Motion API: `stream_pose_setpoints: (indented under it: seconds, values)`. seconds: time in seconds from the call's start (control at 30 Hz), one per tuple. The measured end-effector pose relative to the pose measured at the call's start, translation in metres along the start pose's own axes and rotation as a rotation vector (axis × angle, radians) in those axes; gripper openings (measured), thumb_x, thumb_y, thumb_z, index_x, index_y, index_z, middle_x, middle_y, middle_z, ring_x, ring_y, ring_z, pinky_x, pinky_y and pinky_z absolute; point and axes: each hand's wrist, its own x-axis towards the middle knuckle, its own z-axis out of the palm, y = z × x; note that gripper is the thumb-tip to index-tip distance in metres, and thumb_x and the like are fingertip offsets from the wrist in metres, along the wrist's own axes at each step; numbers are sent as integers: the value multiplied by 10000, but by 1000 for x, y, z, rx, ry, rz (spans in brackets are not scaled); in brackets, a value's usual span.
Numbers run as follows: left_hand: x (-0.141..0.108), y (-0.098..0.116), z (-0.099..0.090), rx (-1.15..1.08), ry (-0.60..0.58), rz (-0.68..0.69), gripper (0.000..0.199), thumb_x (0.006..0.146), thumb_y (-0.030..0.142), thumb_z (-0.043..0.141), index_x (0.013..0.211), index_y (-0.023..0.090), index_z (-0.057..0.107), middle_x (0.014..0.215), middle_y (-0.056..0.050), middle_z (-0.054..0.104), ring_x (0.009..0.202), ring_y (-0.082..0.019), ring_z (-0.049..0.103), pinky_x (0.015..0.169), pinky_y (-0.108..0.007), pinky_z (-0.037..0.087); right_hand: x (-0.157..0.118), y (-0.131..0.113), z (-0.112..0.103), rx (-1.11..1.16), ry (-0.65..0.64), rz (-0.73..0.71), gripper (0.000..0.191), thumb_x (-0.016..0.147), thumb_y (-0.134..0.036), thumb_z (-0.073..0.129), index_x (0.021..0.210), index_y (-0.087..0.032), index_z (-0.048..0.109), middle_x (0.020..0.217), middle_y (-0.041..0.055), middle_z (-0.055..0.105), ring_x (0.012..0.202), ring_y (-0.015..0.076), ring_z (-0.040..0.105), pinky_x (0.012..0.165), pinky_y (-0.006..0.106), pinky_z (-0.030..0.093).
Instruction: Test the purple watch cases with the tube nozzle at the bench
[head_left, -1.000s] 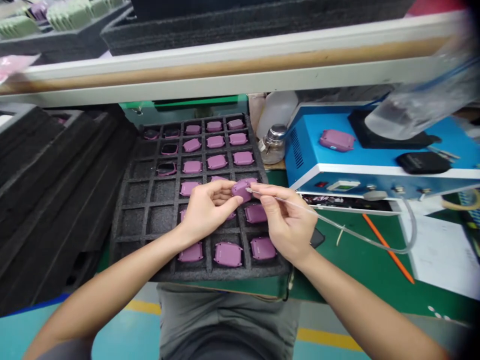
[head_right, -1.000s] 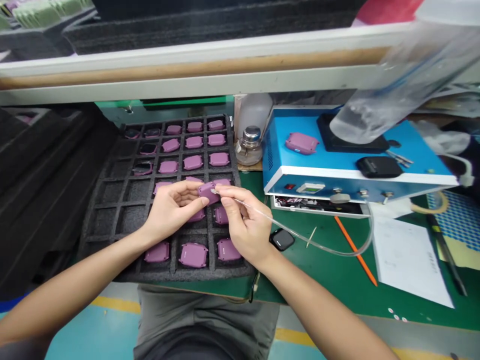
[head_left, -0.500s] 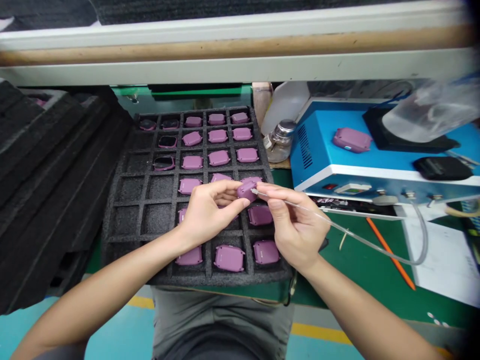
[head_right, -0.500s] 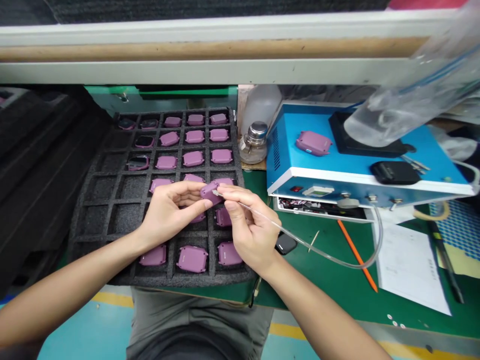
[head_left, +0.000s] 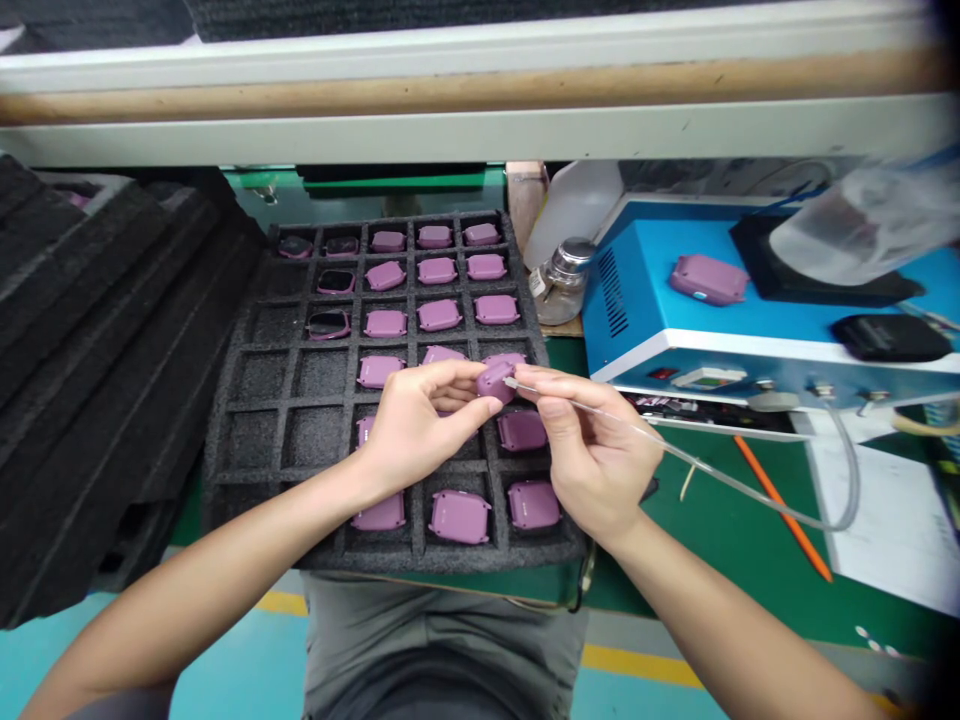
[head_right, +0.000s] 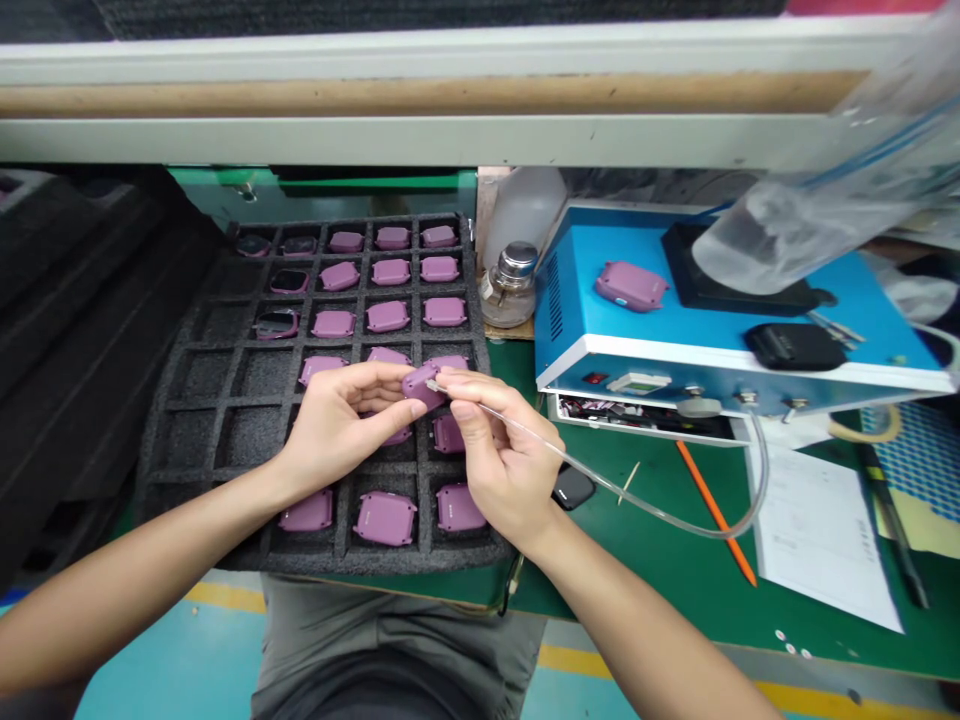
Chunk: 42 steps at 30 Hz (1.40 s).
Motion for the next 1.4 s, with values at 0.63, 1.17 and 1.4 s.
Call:
stream_pose_setpoints:
  seconds: [0.63,1.17,1.4]
  values:
    - [0,1,-4,66,41,-38,349,760,302,850,1066,137,815,943,-86,825,821,-214,791,779,-297,661,5,-1,3,47,-8,5,118,993,-221,639,1030,-253,746,1079,58,795,1016,206,774,892,378,670]
    - [7,6,-9,140,49,-12,306,747,337,840,1000,168,810,908,-77,826,791,-233,799,756,-336,678,16,-4,12,95,21,29,162,1003,-324,624,972,-221,746,1022,76,799,984,187,772,891,337,650]
    - [5,4,-8,140,54,-37,316,751,342,839,1011,165,815,915,-77,824,796,-222,795,772,-328,671,14,-5,10,98,15,67,156,997,-331,637,965,-221,743,1023,74,799,991,187,770,879,335,652]
